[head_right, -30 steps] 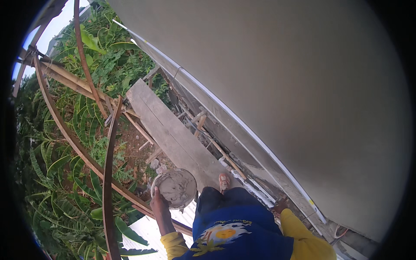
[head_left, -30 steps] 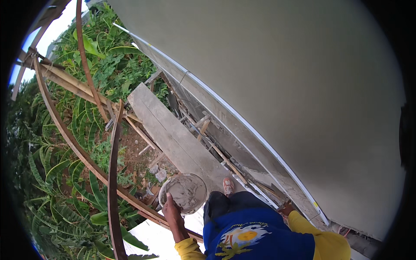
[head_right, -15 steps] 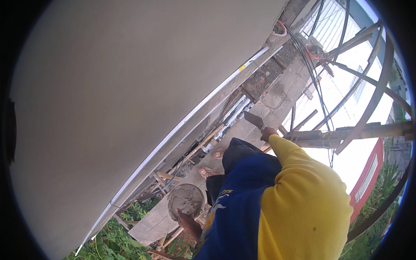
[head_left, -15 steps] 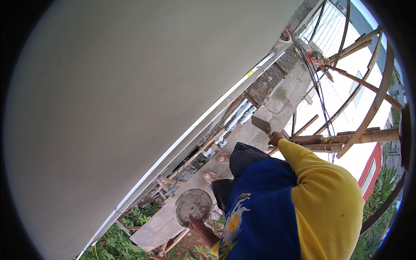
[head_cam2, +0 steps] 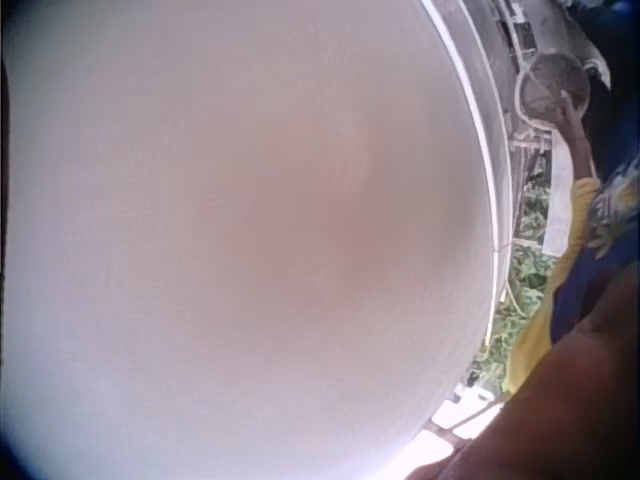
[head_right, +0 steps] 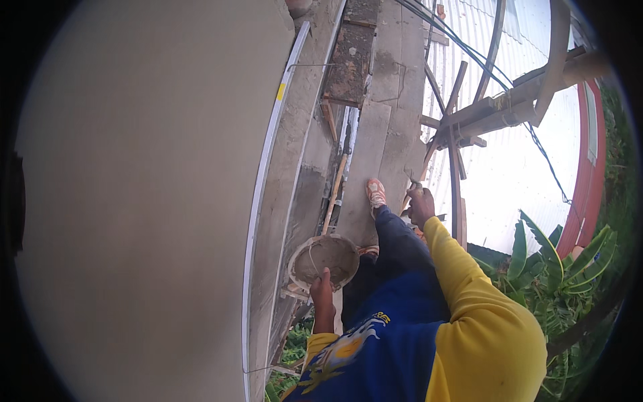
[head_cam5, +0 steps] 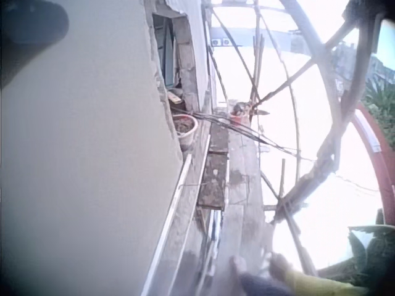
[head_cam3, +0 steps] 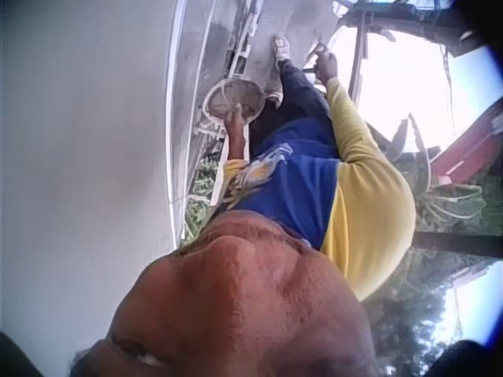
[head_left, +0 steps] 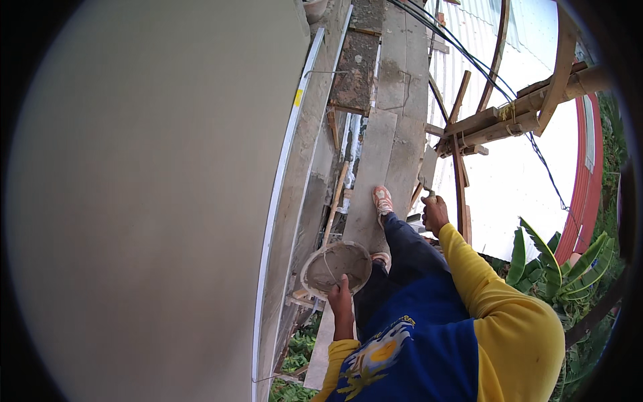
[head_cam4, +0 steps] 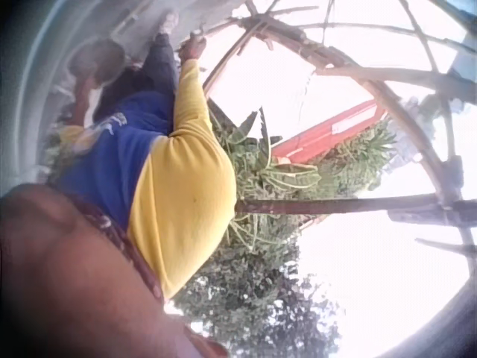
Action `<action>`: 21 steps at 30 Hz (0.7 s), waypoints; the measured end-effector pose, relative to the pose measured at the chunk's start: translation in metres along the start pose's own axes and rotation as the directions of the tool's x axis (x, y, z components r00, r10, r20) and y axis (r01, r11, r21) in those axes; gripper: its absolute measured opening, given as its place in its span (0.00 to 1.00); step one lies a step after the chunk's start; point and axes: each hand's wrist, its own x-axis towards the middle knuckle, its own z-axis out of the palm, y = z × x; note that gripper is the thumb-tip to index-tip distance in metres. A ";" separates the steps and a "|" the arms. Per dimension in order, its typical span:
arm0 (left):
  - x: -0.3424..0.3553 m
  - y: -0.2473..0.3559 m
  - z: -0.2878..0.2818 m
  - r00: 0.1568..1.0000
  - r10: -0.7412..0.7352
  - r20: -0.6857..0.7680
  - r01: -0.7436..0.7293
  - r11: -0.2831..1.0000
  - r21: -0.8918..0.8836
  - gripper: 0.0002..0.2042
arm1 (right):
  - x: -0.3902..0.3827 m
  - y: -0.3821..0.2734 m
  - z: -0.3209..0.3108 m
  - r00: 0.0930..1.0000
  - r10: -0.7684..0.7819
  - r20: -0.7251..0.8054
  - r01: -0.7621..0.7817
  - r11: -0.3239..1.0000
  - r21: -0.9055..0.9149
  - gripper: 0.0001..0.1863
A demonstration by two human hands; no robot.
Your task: The person scoops cement from a bucket using a trowel and applies it to a vertical wall surface. They spread and smooth the cement along a metal guide strip, repeatedly loading the trowel and working the material into place.
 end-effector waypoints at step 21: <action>0.323 0.148 0.446 0.811 0.185 0.555 -0.332 0.927 0.177 0.23 | 0.249 0.038 -0.003 0.894 -0.258 -0.367 0.328 0.934 0.142 0.23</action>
